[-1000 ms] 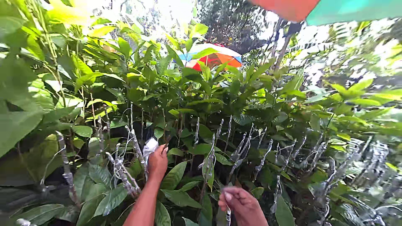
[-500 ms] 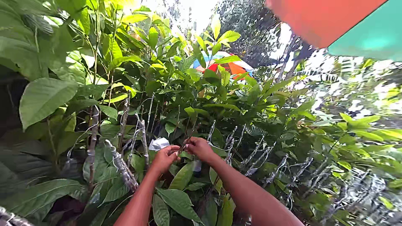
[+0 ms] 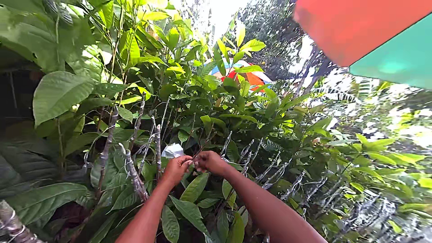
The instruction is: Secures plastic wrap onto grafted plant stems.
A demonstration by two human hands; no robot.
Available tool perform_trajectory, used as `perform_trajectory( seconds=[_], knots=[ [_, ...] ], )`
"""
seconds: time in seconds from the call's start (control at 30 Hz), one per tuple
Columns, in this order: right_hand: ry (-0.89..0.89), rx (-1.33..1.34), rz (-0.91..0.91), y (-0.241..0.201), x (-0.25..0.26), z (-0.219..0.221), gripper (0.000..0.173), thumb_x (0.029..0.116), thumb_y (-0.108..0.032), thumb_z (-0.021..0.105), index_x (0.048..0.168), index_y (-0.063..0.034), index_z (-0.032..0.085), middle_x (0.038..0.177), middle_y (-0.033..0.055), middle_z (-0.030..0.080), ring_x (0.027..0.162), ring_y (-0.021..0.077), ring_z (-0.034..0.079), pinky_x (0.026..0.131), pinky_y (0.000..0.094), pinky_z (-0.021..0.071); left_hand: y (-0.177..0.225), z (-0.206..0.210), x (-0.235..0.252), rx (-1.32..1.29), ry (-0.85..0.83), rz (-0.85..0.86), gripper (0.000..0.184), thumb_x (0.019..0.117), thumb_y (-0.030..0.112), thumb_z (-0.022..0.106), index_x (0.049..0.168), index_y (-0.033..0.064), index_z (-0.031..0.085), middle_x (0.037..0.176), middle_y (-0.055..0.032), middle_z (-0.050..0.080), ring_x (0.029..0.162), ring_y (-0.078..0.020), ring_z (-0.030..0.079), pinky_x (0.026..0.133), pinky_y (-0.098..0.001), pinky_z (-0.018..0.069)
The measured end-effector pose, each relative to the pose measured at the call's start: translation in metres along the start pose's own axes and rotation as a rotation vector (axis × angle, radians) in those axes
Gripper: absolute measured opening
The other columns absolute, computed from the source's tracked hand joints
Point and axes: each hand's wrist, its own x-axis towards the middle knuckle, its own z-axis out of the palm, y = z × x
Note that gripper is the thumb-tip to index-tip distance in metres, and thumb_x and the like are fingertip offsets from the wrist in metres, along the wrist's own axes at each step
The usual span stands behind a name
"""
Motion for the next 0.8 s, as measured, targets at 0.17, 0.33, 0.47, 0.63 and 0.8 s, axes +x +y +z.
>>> perform_trajectory(
  seconds=[0.17,0.33,0.47,0.63,0.8],
  knots=[
    [0.105,-0.214,-0.042,-0.021,-0.044,0.025,0.028,0.1033,-0.017,0.057,0.125,-0.0021,0.066,0.100,0.0115,0.073,0.085,0.0202,0.072,0.083,0.0398,0.0600,0.012,-0.001,0.005,0.050,0.020,-0.097,0.026,0.1059,0.020,0.055,0.122,0.0054,0.070,0.101,-0.0075,0.073,0.080,-0.0127,0.069,0.080,-0.0338,0.0580],
    [-0.187,-0.536,-0.141,-0.077,-0.088,0.039,0.025,0.1012,-0.013,0.058,0.122,-0.0029,0.066,0.093,0.0171,0.071,0.081,0.0312,0.071,0.079,0.0531,0.0568,0.013,0.004,-0.005,0.052,-0.158,-0.037,0.022,0.1021,0.019,0.061,0.112,0.0035,0.074,0.100,-0.0107,0.074,0.092,-0.0185,0.070,0.092,-0.0422,0.0546],
    [-0.332,-0.188,-0.015,-0.092,-0.053,-0.018,0.026,0.1063,-0.013,0.051,0.128,-0.0025,0.062,0.105,0.0095,0.071,0.074,0.0123,0.067,0.062,0.0296,0.0545,-0.005,0.027,-0.014,-0.038,-0.288,0.238,0.022,0.0994,0.016,0.060,0.110,-0.0006,0.070,0.098,-0.0126,0.073,0.088,-0.0201,0.072,0.085,-0.0412,0.0604],
    [-0.149,-0.726,0.046,-0.023,-0.019,-0.056,0.037,0.1057,-0.020,0.053,0.140,-0.0090,0.058,0.131,0.0178,0.066,0.114,0.0338,0.067,0.095,0.0583,0.0529,0.006,-0.006,-0.015,0.155,-0.271,0.097,0.018,0.0958,0.017,0.070,0.107,0.0038,0.075,0.098,-0.0085,0.076,0.091,-0.0170,0.072,0.093,-0.0408,0.0564],
    [-0.176,-1.003,0.067,-0.041,-0.051,-0.001,0.031,0.0979,-0.020,0.063,0.126,-0.0077,0.065,0.114,0.0240,0.069,0.111,0.0470,0.065,0.090,0.0710,0.0489,0.010,-0.008,-0.011,-0.003,0.025,-0.080,0.016,0.0970,0.015,0.068,0.108,0.0047,0.074,0.092,-0.0050,0.075,0.078,-0.0126,0.073,0.081,-0.0347,0.0611]
  ],
)
